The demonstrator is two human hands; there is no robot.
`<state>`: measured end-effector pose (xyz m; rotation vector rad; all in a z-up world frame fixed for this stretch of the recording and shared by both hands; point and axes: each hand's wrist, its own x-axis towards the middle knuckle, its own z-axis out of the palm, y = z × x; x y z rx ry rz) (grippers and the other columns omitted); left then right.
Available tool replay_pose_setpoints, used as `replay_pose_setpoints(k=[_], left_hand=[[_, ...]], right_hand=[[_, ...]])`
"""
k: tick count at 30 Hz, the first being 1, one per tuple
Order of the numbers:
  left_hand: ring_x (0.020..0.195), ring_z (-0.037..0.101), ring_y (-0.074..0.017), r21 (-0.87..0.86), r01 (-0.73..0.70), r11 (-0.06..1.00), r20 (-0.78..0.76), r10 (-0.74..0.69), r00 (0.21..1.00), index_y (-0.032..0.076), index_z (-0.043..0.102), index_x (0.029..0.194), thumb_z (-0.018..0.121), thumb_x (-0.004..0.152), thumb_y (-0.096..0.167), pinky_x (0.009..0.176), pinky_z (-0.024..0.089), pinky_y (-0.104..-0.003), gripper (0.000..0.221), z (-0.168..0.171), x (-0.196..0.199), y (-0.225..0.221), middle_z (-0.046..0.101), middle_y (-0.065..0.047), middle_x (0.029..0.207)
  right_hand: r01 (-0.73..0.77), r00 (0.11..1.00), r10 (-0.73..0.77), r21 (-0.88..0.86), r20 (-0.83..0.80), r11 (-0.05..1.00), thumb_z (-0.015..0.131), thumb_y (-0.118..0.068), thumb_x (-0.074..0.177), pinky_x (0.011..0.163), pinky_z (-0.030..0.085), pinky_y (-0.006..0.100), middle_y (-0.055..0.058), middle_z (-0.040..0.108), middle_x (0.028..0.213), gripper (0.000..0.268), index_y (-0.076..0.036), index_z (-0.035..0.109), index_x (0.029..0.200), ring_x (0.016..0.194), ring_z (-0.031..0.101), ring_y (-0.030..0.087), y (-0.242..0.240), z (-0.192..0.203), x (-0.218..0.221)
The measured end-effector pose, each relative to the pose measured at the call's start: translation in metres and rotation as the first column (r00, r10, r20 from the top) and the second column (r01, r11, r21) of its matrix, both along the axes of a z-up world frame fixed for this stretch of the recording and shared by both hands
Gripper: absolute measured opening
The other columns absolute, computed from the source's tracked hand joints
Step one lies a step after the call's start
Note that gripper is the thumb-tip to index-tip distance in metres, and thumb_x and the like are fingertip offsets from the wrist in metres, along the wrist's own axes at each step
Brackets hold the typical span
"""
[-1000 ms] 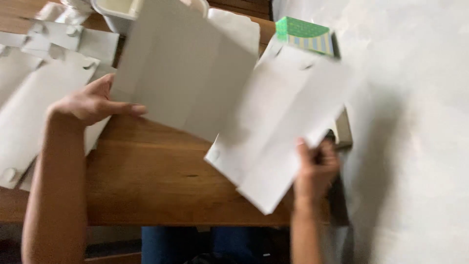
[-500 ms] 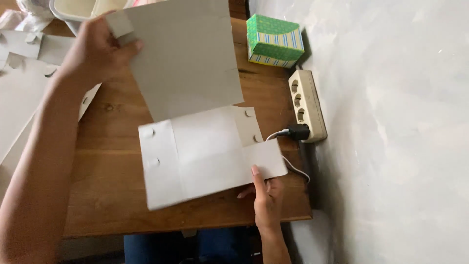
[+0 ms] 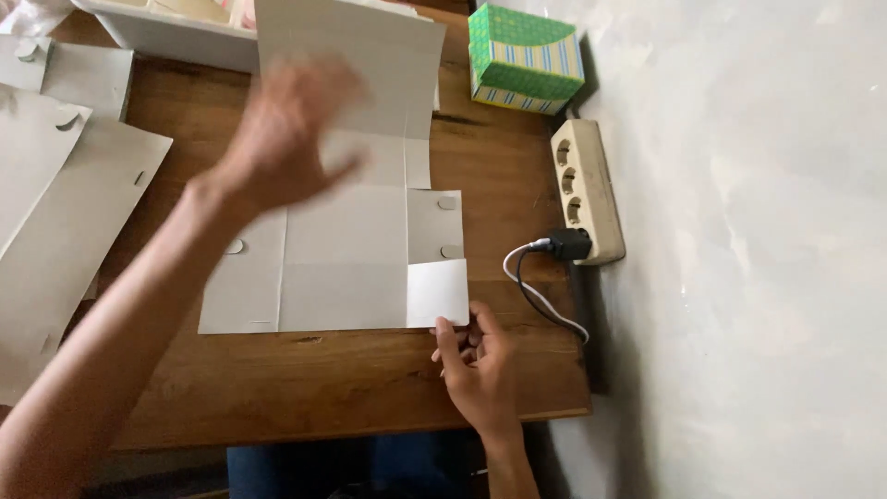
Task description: Assembling decorative paper boxes by folding pre-cut templates and pressing them into shape.
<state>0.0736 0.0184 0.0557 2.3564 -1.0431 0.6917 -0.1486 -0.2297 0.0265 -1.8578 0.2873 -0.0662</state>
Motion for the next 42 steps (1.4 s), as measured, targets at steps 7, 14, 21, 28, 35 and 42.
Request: replay_pose_setpoints(k=[7,14,21,28,35,42], left_hand=[[0.157,0.018,-0.0315,0.131,0.265,0.955,-0.472,-0.175,0.864,0.010,0.040,0.156,0.065,0.092,0.058,0.126,0.004,-0.053,0.084,-0.052,-0.058,-0.017,0.025,-0.019,0.168],[0.154,0.030,-0.0364,-0.115,0.154,0.981,-0.631,-0.192,0.752,0.015,0.063,0.139,0.048,0.100,0.061,0.126,0.006,-0.060,0.062,-0.036,-0.060,-0.018,0.045,-0.017,0.160],[0.149,0.035,-0.0464,-0.082,0.188,0.979,-0.437,-0.205,0.876,0.013,0.067,0.131,0.074,0.087,0.061,0.123,0.010,-0.068,0.066,-0.053,-0.055,-0.004,0.052,-0.022,0.152],[0.151,0.034,-0.0412,0.072,0.169,0.983,-0.437,-0.121,0.891,0.011,0.058,0.140,0.079,0.074,0.073,0.126,0.012,-0.061,0.094,-0.051,-0.057,-0.006,0.045,-0.020,0.158],[0.153,0.033,-0.0385,0.044,0.177,0.983,-0.465,-0.137,0.875,0.012,0.058,0.142,0.081,0.073,0.070,0.126,0.012,-0.059,0.093,-0.050,-0.054,-0.004,0.046,-0.017,0.159],[0.155,0.030,-0.0353,0.120,0.174,0.977,-0.454,-0.101,0.885,0.012,0.055,0.144,0.077,0.068,0.083,0.127,0.010,-0.056,0.106,-0.045,-0.057,-0.005,0.044,-0.016,0.160]], right_hand=[[-0.152,0.983,0.155,-0.039,0.096,0.988,0.051,-0.034,0.100,0.060,0.054,0.027,0.004,0.071,0.092,0.046,-0.005,0.064,0.133,0.062,0.062,0.013,-0.013,0.007,0.006],[-0.551,0.679,0.709,-0.505,0.191,0.664,0.064,-0.021,0.097,0.087,0.057,0.040,0.011,0.072,0.109,0.019,-0.010,0.079,0.101,0.102,0.068,0.031,-0.002,0.059,0.075],[-0.834,0.390,0.900,-0.489,-0.196,0.255,0.077,-0.010,0.080,0.092,0.053,0.052,0.020,0.069,0.105,0.014,-0.014,0.085,0.091,0.101,0.063,0.043,-0.007,0.067,0.150],[-0.935,0.336,0.708,-0.311,-0.621,0.170,0.091,-0.037,0.064,0.060,0.054,0.028,-0.005,0.073,0.063,0.018,-0.025,0.081,0.074,0.062,0.069,0.015,0.009,0.056,0.193],[-0.921,0.388,0.698,-0.287,-0.602,0.264,0.087,-0.030,0.069,0.063,0.056,0.029,-0.003,0.073,0.066,0.017,-0.019,0.079,0.079,0.062,0.067,0.013,0.006,0.052,0.191],[-0.913,0.401,0.744,-0.306,-0.535,0.271,0.087,-0.028,0.071,0.065,0.056,0.031,0.000,0.071,0.071,0.023,-0.014,0.077,0.086,0.066,0.065,0.015,0.003,0.048,0.186]])
